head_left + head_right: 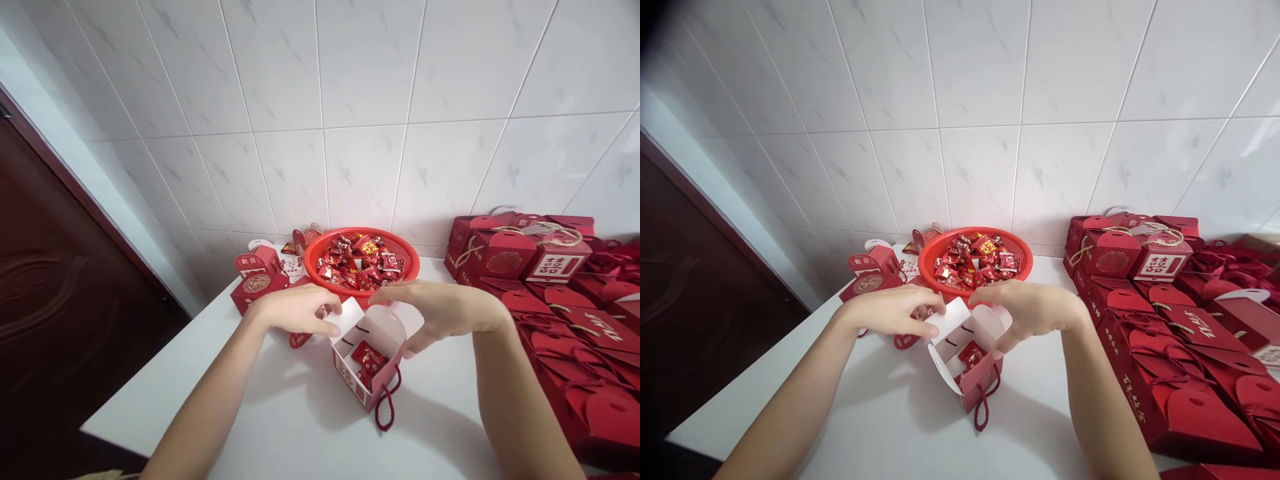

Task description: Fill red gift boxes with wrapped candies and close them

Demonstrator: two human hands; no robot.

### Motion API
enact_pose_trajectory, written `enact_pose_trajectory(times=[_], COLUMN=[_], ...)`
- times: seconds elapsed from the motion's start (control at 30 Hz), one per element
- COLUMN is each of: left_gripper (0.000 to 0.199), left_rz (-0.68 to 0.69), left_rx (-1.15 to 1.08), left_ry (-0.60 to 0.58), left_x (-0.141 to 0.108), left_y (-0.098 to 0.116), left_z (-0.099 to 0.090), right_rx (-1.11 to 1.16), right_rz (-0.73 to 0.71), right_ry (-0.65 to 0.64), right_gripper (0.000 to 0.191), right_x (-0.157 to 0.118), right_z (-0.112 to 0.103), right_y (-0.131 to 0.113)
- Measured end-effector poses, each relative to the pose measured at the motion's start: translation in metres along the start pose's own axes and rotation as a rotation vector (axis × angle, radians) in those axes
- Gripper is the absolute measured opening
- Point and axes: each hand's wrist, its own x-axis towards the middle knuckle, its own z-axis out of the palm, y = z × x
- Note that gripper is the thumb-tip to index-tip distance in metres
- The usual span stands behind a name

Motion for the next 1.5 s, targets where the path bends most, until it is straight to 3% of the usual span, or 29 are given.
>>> enact_pose_trajectory(times=[0.1,0.2,0.27,0.33,0.43,0.53,0.67,0.73,0.8,0.87,0.93,1.07,1.2,1.33,1.5], left_gripper=[0.034,0.029,0.038,0.044,0.034,0.027,0.041,0.041,0.037,0.031,0.031,0.036,0.033,0.029,0.031], left_rz=[0.109,0.266,0.337,0.372,0.345,0.238,0.16,0.221,0.319,0.348,0.258,0.026,-0.055,-0.026,0.084], left_rx=[0.011,-0.05,-0.082,-0.089,-0.096,-0.116,-0.074,-0.101,-0.152,-0.176,-0.16,-0.063,-0.005,-0.052,-0.204], left_ry=[-0.043,-0.048,-0.094,-0.17,-0.187,-0.067,0.116,0.114,0.037,-0.057,-0.083,0.088,0.226,0.284,0.116], left_x=[0.002,0.005,0.009,0.015,0.024,0.031,0.039,0.045,0.051,0.055,0.054,0.046,0.043,0.043,0.04], left_y=[0.012,0.021,0.022,0.021,0.016,0.014,0.016,0.017,0.016,0.014,0.012,0.014,0.02,0.025,0.023], left_z=[0.006,0.012,0.016,0.019,0.023,0.028,0.038,0.043,0.045,0.045,0.045,0.048,0.061,0.066,0.058], right_rx=[-0.067,-0.146,-0.208,-0.246,-0.251,-0.144,0.012,0.037,0.08,0.107,0.079,-0.018,-0.009,-0.092,-0.257], right_rz=[0.208,0.442,0.513,0.511,0.449,0.274,0.084,0.078,0.077,0.102,0.169,0.302,0.367,0.514,0.585], right_ry=[0.062,0.05,0.028,0.017,0.019,0.014,-0.09,-0.135,-0.15,-0.126,-0.074,-0.019,-0.055,-0.086,0.109], right_gripper=[0.071,0.05,0.036,0.03,0.025,0.023,0.017,0.017,0.019,0.019,0.02,0.031,0.052,0.063,0.051], right_x=[0.003,0.011,0.017,0.022,0.026,0.023,0.018,0.016,0.014,0.01,0.006,0.003,0.009,0.023,0.039], right_z=[0.014,0.025,0.03,0.034,0.036,0.033,0.03,0.028,0.025,0.023,0.021,0.021,0.03,0.049,0.077], right_y=[-0.004,-0.006,-0.005,-0.004,-0.005,-0.007,-0.009,-0.007,-0.004,0.0,0.002,0.002,-0.007,-0.023,-0.038])
